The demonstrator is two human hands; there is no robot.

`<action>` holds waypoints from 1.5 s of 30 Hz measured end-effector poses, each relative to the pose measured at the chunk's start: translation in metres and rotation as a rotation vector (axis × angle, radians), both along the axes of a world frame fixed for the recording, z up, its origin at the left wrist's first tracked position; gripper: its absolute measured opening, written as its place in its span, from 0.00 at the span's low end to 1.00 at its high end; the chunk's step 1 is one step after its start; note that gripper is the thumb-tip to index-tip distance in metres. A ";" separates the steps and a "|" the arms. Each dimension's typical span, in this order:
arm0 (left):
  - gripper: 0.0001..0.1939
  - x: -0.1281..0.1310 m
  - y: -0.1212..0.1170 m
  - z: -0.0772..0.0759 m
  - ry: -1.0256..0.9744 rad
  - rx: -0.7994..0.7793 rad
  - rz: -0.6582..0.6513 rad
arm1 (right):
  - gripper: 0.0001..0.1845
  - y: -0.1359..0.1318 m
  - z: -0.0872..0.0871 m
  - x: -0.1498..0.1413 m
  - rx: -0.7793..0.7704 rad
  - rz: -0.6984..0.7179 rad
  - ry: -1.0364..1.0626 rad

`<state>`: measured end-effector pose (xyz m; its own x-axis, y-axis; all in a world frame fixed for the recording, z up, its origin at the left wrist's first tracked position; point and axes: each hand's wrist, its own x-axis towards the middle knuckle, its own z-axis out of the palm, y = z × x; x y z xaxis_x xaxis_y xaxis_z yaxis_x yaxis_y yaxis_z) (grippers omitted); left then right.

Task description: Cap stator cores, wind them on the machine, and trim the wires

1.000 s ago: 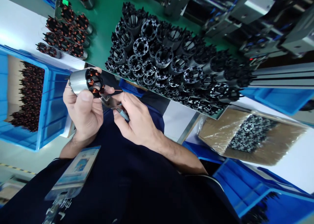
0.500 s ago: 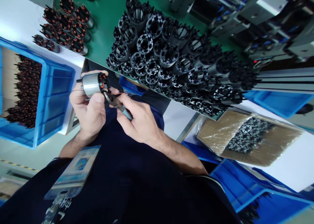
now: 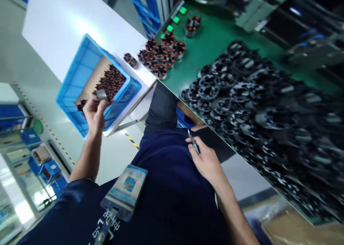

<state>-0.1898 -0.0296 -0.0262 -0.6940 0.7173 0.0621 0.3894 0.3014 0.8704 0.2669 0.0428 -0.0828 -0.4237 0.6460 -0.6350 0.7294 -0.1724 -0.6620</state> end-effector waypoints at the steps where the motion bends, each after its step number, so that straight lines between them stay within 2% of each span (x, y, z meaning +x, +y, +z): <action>1: 0.29 -0.043 -0.004 0.008 0.229 -0.106 0.006 | 0.27 0.001 -0.002 -0.002 -0.022 0.035 -0.004; 3: 0.22 -0.122 -0.009 0.018 0.482 -0.410 0.022 | 0.28 0.004 -0.002 -0.010 -0.061 0.097 0.019; 5: 0.23 -0.183 -0.009 0.017 0.547 -0.741 0.048 | 0.28 0.009 0.004 -0.023 -0.087 0.140 0.065; 6: 0.25 -0.206 -0.008 0.013 0.539 -0.817 0.060 | 0.27 0.011 0.008 -0.029 -0.092 0.155 0.086; 8: 0.28 -0.233 -0.007 0.001 0.494 -0.930 0.058 | 0.28 0.015 0.017 -0.041 -0.101 0.179 0.107; 12: 0.30 -0.244 -0.016 -0.022 0.397 -1.058 0.020 | 0.29 0.020 0.031 -0.056 -0.125 0.200 0.123; 15: 0.30 -0.242 -0.034 -0.031 0.377 -1.094 0.009 | 0.31 0.020 0.032 -0.057 -0.145 0.181 0.132; 19: 0.32 -0.243 -0.054 -0.029 0.362 -1.050 0.016 | 0.31 0.016 0.024 -0.053 -0.169 0.175 0.107; 22: 0.37 -0.239 -0.049 -0.019 0.377 -0.896 0.001 | 0.29 0.012 0.024 -0.050 -0.179 0.179 0.123; 25: 0.41 -0.222 -0.018 -0.013 0.442 -0.615 -0.012 | 0.28 0.011 0.028 -0.051 -0.200 0.169 0.189; 27: 0.34 -0.201 0.021 -0.015 0.465 -0.420 -0.073 | 0.26 0.012 0.031 -0.053 -0.201 0.149 0.223; 30: 0.24 -0.144 0.104 -0.023 0.442 -0.187 -0.260 | 0.23 0.013 0.035 -0.055 -0.182 0.127 0.245; 33: 0.18 -0.064 0.204 -0.033 0.323 0.020 -0.501 | 0.21 0.009 0.043 -0.052 -0.161 0.115 0.268; 35: 0.13 -0.010 0.268 -0.041 0.283 0.054 -0.569 | 0.20 0.004 0.051 -0.045 -0.141 0.093 0.282; 38: 0.11 0.054 0.344 -0.053 0.261 -0.080 -0.611 | 0.21 -0.005 0.058 -0.029 -0.109 0.035 0.284; 41: 0.16 0.087 0.389 -0.066 0.168 -0.088 -0.619 | 0.23 -0.015 0.058 -0.010 -0.090 -0.044 0.266; 43: 0.26 0.096 0.402 -0.072 0.097 -0.027 -0.648 | 0.25 -0.022 0.054 0.001 -0.086 -0.094 0.260; 45: 0.33 0.100 0.403 -0.073 0.089 0.011 -0.659 | 0.25 -0.026 0.050 0.008 -0.085 -0.129 0.263</action>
